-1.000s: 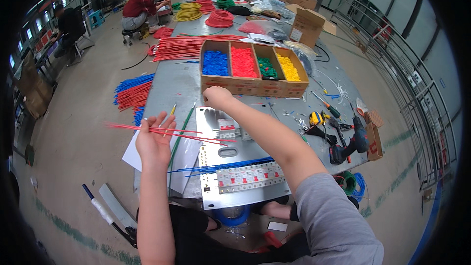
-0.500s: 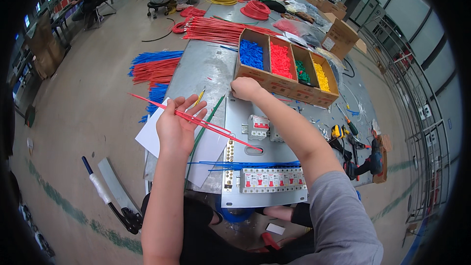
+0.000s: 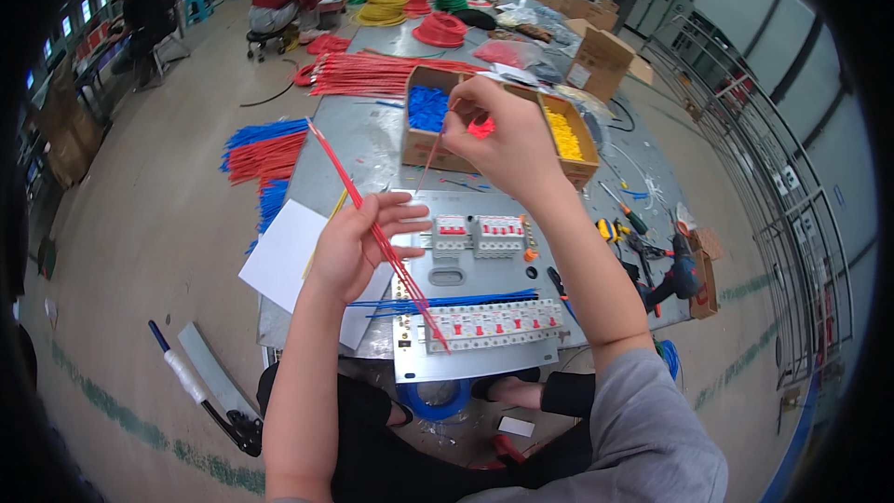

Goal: The person sits on a low stool and assembles an electrical panel by stripping red wires, inserting them into circuit breakers, and crimping terminals. They use a wire stripper and a crimping tool to prepare and secure the connections.

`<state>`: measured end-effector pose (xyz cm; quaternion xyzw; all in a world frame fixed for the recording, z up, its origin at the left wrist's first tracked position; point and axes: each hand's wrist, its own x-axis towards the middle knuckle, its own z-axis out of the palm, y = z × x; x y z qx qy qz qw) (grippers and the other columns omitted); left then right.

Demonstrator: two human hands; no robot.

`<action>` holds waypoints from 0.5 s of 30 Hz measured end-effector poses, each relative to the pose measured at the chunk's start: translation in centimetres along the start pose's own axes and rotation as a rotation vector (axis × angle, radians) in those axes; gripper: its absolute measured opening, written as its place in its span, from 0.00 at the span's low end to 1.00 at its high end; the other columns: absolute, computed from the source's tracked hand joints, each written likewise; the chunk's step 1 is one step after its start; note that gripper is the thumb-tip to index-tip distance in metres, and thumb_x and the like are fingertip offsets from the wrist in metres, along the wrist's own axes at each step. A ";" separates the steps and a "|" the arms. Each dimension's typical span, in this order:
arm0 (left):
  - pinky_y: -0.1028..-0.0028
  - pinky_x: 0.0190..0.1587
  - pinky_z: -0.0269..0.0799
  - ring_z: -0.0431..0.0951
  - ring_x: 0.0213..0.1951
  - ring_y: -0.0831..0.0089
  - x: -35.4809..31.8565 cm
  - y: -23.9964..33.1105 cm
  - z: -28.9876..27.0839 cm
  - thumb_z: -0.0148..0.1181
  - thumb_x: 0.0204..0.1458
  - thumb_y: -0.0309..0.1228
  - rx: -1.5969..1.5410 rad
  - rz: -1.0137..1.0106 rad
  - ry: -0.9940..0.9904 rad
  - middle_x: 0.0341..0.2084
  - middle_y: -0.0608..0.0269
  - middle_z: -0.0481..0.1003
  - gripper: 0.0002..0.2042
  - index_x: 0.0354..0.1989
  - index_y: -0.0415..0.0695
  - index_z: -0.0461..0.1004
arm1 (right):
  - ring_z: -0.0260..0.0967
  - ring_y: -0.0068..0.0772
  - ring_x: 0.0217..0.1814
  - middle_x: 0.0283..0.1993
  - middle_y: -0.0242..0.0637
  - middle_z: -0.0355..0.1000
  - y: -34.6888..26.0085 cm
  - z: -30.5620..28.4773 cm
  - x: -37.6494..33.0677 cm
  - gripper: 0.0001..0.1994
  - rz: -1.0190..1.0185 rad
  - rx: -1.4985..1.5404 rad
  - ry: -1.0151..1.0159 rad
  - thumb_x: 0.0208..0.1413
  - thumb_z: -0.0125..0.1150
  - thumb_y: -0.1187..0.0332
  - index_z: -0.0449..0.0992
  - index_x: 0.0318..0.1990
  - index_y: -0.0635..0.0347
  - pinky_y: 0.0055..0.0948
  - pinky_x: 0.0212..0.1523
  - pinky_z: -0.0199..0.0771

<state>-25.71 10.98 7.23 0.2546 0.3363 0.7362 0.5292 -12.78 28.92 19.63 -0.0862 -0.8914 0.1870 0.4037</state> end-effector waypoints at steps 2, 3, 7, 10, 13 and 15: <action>0.55 0.51 0.85 0.82 0.56 0.51 -0.8 -0.9 2.4 0.38 0.76 0.40 0.036 -0.045 -0.097 0.54 0.37 0.78 0.24 0.62 0.27 0.67 | 0.74 0.18 0.35 0.33 0.31 0.78 -2.5 -4.3 -1.6 0.06 0.024 0.132 0.098 0.58 0.64 0.75 0.75 0.41 0.63 0.23 0.39 0.75; 0.56 0.51 0.85 0.83 0.55 0.52 -0.9 -1.5 3.6 0.39 0.76 0.40 0.051 -0.098 -0.162 0.53 0.38 0.78 0.24 0.62 0.27 0.68 | 0.74 0.18 0.35 0.34 0.31 0.78 -3.4 -6.9 -2.6 0.06 0.015 0.183 0.112 0.58 0.64 0.75 0.74 0.41 0.64 0.23 0.40 0.75; 0.58 0.47 0.87 0.86 0.48 0.53 -2.5 -3.3 6.9 0.40 0.75 0.39 0.105 -0.316 -0.339 0.47 0.39 0.81 0.24 0.58 0.26 0.70 | 0.73 0.19 0.35 0.36 0.33 0.77 -7.7 -14.7 -5.8 0.05 0.040 0.380 0.104 0.61 0.60 0.75 0.72 0.42 0.65 0.23 0.39 0.76; 0.59 0.44 0.88 0.87 0.46 0.50 -2.9 -5.2 9.0 0.40 0.75 0.38 0.154 -0.513 -0.460 0.42 0.39 0.82 0.24 0.55 0.25 0.73 | 0.76 0.21 0.33 0.35 0.35 0.77 -9.2 -19.7 -8.1 0.05 0.115 0.426 0.110 0.64 0.59 0.72 0.72 0.43 0.64 0.22 0.36 0.78; 0.59 0.44 0.88 0.87 0.46 0.50 -3.3 -7.9 11.7 0.40 0.75 0.39 0.132 -0.561 -0.462 0.44 0.38 0.82 0.24 0.56 0.25 0.73 | 0.77 0.22 0.30 0.33 0.36 0.78 -10.0 -24.3 -11.3 0.06 0.299 0.485 0.071 0.65 0.60 0.71 0.73 0.43 0.64 0.23 0.32 0.79; 0.55 0.53 0.85 0.84 0.52 0.48 -3.5 -10.8 13.5 0.41 0.75 0.40 0.050 -0.566 -0.484 0.50 0.36 0.80 0.25 0.59 0.25 0.70 | 0.79 0.27 0.29 0.31 0.38 0.78 -9.2 -25.2 -14.1 0.06 0.503 0.663 -0.022 0.65 0.61 0.71 0.74 0.43 0.65 0.26 0.29 0.82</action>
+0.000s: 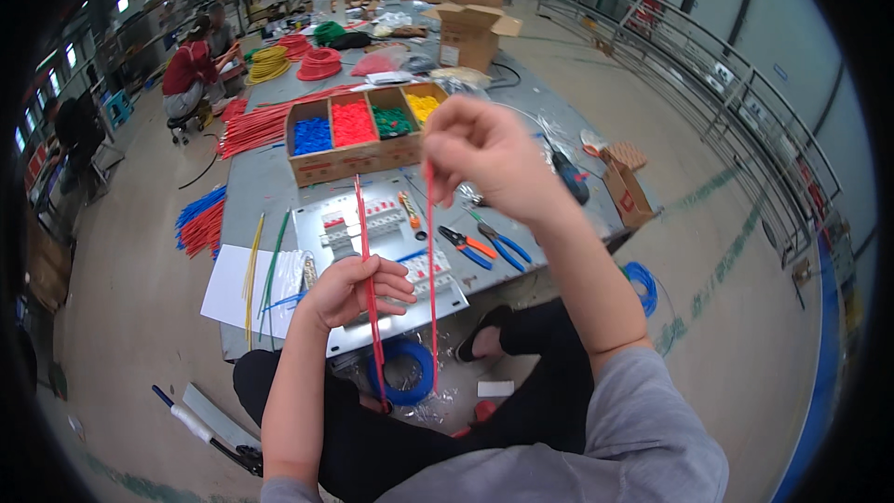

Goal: The person sits on a low stool and assembles an electrical panel by stripping red wires, inserting them into circuit breakers, and crimping terminals. They use a wire stripper and a crimping tool to prepare and secure the connections.

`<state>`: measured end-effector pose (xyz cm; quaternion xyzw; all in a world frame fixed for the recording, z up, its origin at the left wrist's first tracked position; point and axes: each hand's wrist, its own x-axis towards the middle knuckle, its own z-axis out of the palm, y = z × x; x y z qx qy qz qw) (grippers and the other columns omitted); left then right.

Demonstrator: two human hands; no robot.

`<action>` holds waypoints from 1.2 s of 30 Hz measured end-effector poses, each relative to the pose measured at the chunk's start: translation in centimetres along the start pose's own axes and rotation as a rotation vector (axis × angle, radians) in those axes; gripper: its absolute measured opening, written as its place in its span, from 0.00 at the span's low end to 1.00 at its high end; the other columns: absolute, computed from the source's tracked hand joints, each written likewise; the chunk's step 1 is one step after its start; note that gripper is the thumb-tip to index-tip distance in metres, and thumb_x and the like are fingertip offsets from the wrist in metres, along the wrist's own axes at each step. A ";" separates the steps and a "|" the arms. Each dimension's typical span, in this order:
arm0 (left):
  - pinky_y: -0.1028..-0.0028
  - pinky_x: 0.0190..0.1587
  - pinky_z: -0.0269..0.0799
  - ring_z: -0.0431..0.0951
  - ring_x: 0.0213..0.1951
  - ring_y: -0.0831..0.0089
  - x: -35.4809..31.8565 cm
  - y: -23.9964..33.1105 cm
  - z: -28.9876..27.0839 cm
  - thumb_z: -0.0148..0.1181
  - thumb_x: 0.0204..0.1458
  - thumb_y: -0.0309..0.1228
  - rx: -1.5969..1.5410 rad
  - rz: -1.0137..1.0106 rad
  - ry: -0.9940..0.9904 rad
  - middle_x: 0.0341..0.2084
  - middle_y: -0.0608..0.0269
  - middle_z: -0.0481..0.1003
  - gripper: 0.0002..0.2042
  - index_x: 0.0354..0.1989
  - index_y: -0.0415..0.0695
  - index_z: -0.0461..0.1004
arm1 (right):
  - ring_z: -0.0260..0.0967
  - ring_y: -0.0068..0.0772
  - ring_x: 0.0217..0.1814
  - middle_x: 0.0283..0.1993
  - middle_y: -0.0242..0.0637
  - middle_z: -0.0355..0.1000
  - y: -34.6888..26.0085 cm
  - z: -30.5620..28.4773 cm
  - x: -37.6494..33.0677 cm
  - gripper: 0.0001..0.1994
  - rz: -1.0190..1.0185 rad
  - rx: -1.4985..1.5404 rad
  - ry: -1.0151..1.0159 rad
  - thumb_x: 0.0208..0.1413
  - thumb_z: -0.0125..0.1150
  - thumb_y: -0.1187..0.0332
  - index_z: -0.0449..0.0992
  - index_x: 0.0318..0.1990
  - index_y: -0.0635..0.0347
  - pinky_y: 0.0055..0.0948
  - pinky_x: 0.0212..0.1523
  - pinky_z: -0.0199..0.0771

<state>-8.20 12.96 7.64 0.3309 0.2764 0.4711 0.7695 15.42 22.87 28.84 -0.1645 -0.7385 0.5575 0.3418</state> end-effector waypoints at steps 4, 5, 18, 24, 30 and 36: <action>0.50 0.62 0.76 0.78 0.61 0.44 1.2 -5.2 4.9 0.42 0.74 0.44 -0.212 -0.004 -0.137 0.57 0.33 0.76 0.27 0.66 0.28 0.65 | 0.80 0.28 0.28 0.29 0.38 0.79 11.7 -1.0 -2.6 0.06 0.286 0.088 -0.099 0.66 0.61 0.72 0.74 0.44 0.66 0.27 0.30 0.81; 0.50 0.62 0.76 0.79 0.60 0.45 1.1 -6.1 5.8 0.42 0.74 0.43 -0.228 -0.009 -0.109 0.55 0.34 0.77 0.27 0.66 0.29 0.65 | 0.79 0.26 0.27 0.29 0.37 0.78 15.3 -0.7 -3.3 0.06 0.298 0.040 -0.073 0.66 0.61 0.73 0.74 0.44 0.67 0.26 0.30 0.81; 0.79 0.22 0.52 0.54 0.20 0.83 0.1 -11.5 7.8 0.54 0.71 0.44 -0.056 -0.039 0.313 0.19 0.78 0.54 0.12 0.45 0.48 0.72 | 0.78 0.21 0.30 0.30 0.32 0.81 23.8 1.3 -8.5 0.14 0.302 0.559 -0.104 0.61 0.72 0.58 0.86 0.37 0.64 0.26 0.31 0.79; 0.76 0.23 0.52 0.54 0.22 0.78 -1.1 -12.4 12.0 0.63 0.66 0.43 0.100 0.019 0.426 0.19 0.75 0.56 0.13 0.34 0.48 0.72 | 0.80 0.26 0.25 0.24 0.36 0.82 24.9 5.2 -7.0 0.10 0.024 0.255 -0.066 0.50 0.74 0.65 0.86 0.30 0.63 0.30 0.30 0.77; 0.79 0.21 0.54 0.54 0.19 0.79 -0.2 -10.0 12.1 0.60 0.68 0.44 0.144 0.038 0.538 0.17 0.73 0.59 0.13 0.40 0.47 0.74 | 0.82 0.31 0.31 0.29 0.35 0.84 24.5 5.5 -4.5 0.13 0.004 0.161 -0.115 0.45 0.78 0.58 0.88 0.31 0.59 0.33 0.34 0.79; 0.79 0.20 0.58 0.57 0.17 0.81 1.2 -9.9 10.9 0.60 0.68 0.42 0.248 0.124 0.481 0.18 0.71 0.62 0.12 0.49 0.47 0.74 | 0.81 0.32 0.32 0.27 0.35 0.83 25.4 4.7 -2.8 0.15 -0.043 -0.022 -0.122 0.46 0.80 0.55 0.88 0.30 0.58 0.34 0.36 0.79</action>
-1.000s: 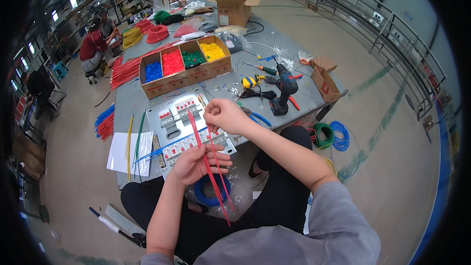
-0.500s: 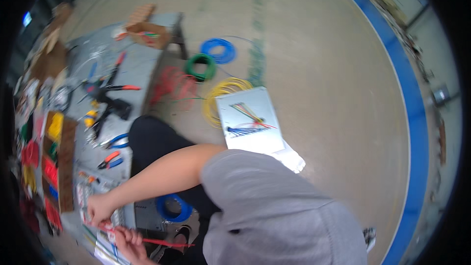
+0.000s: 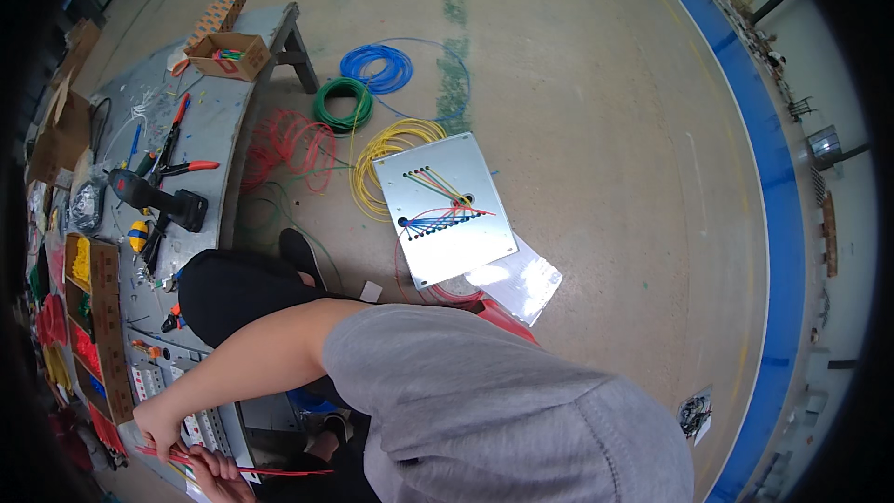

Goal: The person sits on a low stool and assembles an electrical panel by stripping red wires, inserting them into circuit breakers, and crimping terminals. They use a wire stripper and a crimping tool to prepare and secure the connections.

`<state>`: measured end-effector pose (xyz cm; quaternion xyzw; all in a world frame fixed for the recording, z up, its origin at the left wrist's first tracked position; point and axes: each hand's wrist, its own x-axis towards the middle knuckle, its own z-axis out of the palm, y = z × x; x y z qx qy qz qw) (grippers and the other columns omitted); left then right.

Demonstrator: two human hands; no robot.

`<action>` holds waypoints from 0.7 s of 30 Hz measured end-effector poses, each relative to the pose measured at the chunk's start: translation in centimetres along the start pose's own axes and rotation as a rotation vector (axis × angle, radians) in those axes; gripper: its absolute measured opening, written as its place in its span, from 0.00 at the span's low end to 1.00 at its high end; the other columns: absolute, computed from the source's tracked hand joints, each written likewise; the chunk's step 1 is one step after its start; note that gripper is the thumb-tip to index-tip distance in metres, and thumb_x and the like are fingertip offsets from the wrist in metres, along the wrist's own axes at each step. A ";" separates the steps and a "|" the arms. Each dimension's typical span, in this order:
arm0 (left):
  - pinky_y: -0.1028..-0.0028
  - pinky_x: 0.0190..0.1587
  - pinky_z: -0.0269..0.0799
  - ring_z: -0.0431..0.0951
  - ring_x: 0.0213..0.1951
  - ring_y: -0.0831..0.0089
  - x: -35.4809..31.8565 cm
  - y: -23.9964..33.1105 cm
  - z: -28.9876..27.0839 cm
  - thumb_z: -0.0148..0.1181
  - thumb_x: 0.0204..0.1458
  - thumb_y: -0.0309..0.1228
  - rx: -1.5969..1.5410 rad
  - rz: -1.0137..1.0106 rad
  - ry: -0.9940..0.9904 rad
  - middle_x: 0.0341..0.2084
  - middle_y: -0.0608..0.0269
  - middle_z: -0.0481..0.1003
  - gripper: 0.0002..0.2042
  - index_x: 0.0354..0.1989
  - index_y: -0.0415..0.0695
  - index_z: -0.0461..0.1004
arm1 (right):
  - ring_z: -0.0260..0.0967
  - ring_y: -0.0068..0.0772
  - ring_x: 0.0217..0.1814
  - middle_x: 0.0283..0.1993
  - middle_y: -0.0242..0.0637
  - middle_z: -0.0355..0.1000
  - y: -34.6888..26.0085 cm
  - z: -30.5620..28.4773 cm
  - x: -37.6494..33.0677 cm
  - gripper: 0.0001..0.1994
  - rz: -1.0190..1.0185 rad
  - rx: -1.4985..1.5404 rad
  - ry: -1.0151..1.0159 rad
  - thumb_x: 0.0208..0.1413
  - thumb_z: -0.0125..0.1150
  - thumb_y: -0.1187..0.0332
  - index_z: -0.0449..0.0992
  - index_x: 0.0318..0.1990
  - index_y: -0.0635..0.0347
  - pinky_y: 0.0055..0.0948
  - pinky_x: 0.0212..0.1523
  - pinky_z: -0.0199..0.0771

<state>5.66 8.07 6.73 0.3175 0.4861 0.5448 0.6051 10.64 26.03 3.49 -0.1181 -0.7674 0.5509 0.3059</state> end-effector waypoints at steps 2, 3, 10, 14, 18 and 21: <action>0.80 0.20 0.59 0.58 0.18 0.81 0.3 -0.7 -1.5 0.60 0.68 0.40 -0.073 0.064 0.096 0.21 0.71 0.66 0.13 0.54 0.47 0.74 | 0.82 0.35 0.33 0.29 0.36 0.84 0.0 -0.4 -0.2 0.15 0.053 0.018 0.059 0.44 0.79 0.55 0.88 0.32 0.57 0.35 0.37 0.79; 0.80 0.20 0.60 0.59 0.19 0.82 0.7 -0.9 -0.2 0.61 0.68 0.40 -0.104 0.105 0.193 0.22 0.70 0.68 0.14 0.56 0.47 0.74 | 0.82 0.37 0.33 0.30 0.36 0.84 0.1 -0.6 -0.3 0.15 0.085 0.028 0.092 0.43 0.79 0.55 0.88 0.33 0.56 0.36 0.37 0.79; 0.82 0.21 0.61 0.63 0.20 0.83 0.9 -0.7 2.1 0.65 0.64 0.32 0.125 0.325 0.417 0.27 0.68 0.72 0.21 0.64 0.44 0.70 | 0.82 0.38 0.35 0.30 0.37 0.84 -0.5 -0.3 1.8 0.16 0.048 0.008 0.097 0.44 0.79 0.55 0.87 0.33 0.57 0.36 0.39 0.79; 0.82 0.20 0.62 0.63 0.19 0.82 1.3 -1.6 -0.7 0.65 0.63 0.31 0.017 0.306 0.362 0.26 0.69 0.72 0.17 0.59 0.45 0.72 | 0.81 0.38 0.35 0.30 0.37 0.83 0.4 0.6 2.1 0.17 0.021 0.010 0.099 0.44 0.78 0.52 0.87 0.32 0.57 0.36 0.39 0.79; 0.81 0.20 0.63 0.63 0.18 0.80 1.4 -2.0 -3.1 0.66 0.63 0.32 -0.025 0.285 0.282 0.25 0.70 0.72 0.12 0.52 0.47 0.73 | 0.81 0.40 0.36 0.29 0.38 0.82 1.1 1.5 2.2 0.18 -0.030 -0.055 0.047 0.46 0.76 0.50 0.87 0.31 0.57 0.38 0.39 0.78; 0.79 0.21 0.67 0.68 0.19 0.78 1.4 -2.2 -3.6 0.66 0.62 0.32 -0.077 0.256 0.271 0.26 0.68 0.74 0.10 0.48 0.46 0.74 | 0.81 0.42 0.36 0.30 0.40 0.82 1.1 1.6 2.0 0.18 -0.022 -0.103 0.032 0.46 0.75 0.50 0.87 0.31 0.57 0.40 0.38 0.78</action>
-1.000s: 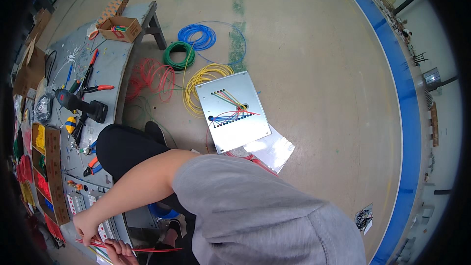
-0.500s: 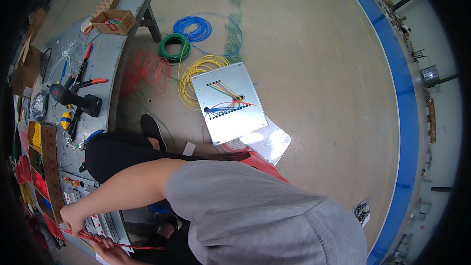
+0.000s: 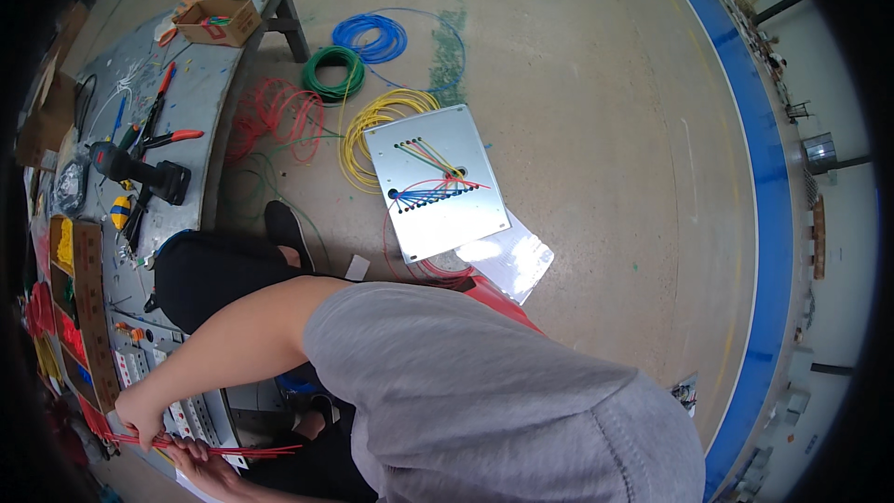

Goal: The person sits on a low stool and assembles an electrical panel by stripping red wires, inserting them into circuit breakers, and crimping terminals. They use a wire stripper and a crimping tool to prepare and secure the connections.

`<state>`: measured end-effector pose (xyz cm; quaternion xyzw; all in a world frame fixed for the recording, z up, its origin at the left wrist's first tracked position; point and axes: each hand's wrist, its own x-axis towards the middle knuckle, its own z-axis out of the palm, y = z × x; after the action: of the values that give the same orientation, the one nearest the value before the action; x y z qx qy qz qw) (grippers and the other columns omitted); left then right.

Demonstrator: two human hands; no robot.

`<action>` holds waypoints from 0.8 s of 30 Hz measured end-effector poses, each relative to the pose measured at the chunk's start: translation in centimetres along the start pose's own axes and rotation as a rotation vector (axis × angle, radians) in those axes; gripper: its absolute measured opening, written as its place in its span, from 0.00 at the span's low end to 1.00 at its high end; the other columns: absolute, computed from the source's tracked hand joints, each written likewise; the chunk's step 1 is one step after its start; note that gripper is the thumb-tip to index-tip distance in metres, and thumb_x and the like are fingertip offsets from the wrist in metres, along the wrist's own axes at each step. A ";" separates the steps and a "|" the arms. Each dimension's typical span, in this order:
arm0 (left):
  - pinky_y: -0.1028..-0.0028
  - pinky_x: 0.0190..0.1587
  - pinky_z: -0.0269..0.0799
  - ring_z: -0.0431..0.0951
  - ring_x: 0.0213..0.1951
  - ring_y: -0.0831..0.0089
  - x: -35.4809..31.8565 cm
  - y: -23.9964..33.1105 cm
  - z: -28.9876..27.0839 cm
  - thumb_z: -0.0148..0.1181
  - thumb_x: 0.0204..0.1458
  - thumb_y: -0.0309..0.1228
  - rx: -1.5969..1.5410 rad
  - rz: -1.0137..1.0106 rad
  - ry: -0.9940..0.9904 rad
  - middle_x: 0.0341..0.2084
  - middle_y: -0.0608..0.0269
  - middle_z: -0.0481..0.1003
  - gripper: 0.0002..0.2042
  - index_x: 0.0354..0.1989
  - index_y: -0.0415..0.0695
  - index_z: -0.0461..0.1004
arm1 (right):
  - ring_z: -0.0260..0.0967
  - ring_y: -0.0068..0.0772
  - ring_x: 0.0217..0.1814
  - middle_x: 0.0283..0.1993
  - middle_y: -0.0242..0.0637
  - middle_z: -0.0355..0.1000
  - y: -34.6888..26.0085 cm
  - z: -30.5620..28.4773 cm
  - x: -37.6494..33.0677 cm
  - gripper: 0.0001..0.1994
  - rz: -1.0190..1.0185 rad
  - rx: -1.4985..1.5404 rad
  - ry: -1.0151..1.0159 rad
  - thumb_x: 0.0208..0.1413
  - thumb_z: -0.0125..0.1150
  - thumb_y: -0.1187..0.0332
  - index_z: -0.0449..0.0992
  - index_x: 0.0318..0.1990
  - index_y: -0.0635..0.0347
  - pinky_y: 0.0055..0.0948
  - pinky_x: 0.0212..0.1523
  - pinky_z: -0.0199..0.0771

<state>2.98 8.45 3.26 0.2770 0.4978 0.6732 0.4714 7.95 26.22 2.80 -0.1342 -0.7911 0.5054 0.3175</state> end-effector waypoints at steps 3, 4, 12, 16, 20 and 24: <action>0.77 0.24 0.72 0.75 0.22 0.76 0.3 -0.4 -0.8 0.65 0.63 0.29 0.039 0.003 -0.117 0.27 0.67 0.77 0.08 0.47 0.46 0.75 | 0.82 0.38 0.36 0.31 0.36 0.84 -0.2 -0.2 -0.2 0.19 0.019 -0.095 -0.052 0.49 0.75 0.49 0.86 0.34 0.56 0.38 0.39 0.79; 0.76 0.25 0.75 0.79 0.24 0.74 -0.7 -0.4 2.3 0.66 0.62 0.29 0.021 0.036 0.072 0.27 0.64 0.80 0.08 0.46 0.45 0.75 | 0.82 0.36 0.36 0.32 0.33 0.85 -0.1 -0.2 -0.3 0.20 0.028 -0.135 -0.077 0.50 0.76 0.48 0.86 0.36 0.56 0.36 0.39 0.80; 0.75 0.43 0.78 0.77 0.39 0.76 1.0 -2.2 -5.9 0.59 0.69 0.34 0.055 -0.044 -0.122 0.42 0.62 0.78 0.17 0.60 0.39 0.71 | 0.81 0.46 0.38 0.31 0.42 0.83 -1.1 0.6 -0.3 0.19 0.045 -0.145 -0.277 0.54 0.70 0.49 0.87 0.33 0.59 0.44 0.40 0.79; 0.70 0.46 0.80 0.79 0.42 0.71 1.2 -2.3 -5.4 0.59 0.69 0.35 0.107 -0.052 -0.078 0.42 0.62 0.78 0.16 0.60 0.40 0.71 | 0.81 0.48 0.37 0.29 0.42 0.83 -1.5 0.6 -0.8 0.20 0.008 -0.223 -0.197 0.56 0.68 0.50 0.87 0.30 0.61 0.44 0.39 0.79; 0.66 0.49 0.80 0.81 0.44 0.65 0.0 -1.8 -2.6 0.58 0.70 0.36 0.259 -0.065 0.136 0.42 0.61 0.78 0.16 0.59 0.41 0.71 | 0.81 0.50 0.36 0.28 0.42 0.82 -1.8 1.0 -0.7 0.20 0.028 -0.235 -0.198 0.56 0.68 0.51 0.86 0.29 0.61 0.45 0.38 0.79; 0.65 0.50 0.80 0.82 0.44 0.65 0.5 -2.5 -3.1 0.58 0.70 0.36 0.335 -0.080 0.096 0.43 0.60 0.79 0.16 0.59 0.41 0.72 | 0.81 0.50 0.35 0.27 0.43 0.82 -1.6 0.3 -1.3 0.19 0.067 -0.214 -0.189 0.55 0.68 0.51 0.86 0.29 0.61 0.46 0.38 0.79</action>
<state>1.08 7.75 -0.25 0.2992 0.6356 0.5742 0.4205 8.91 24.58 3.61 -0.1454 -0.8618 0.4390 0.2085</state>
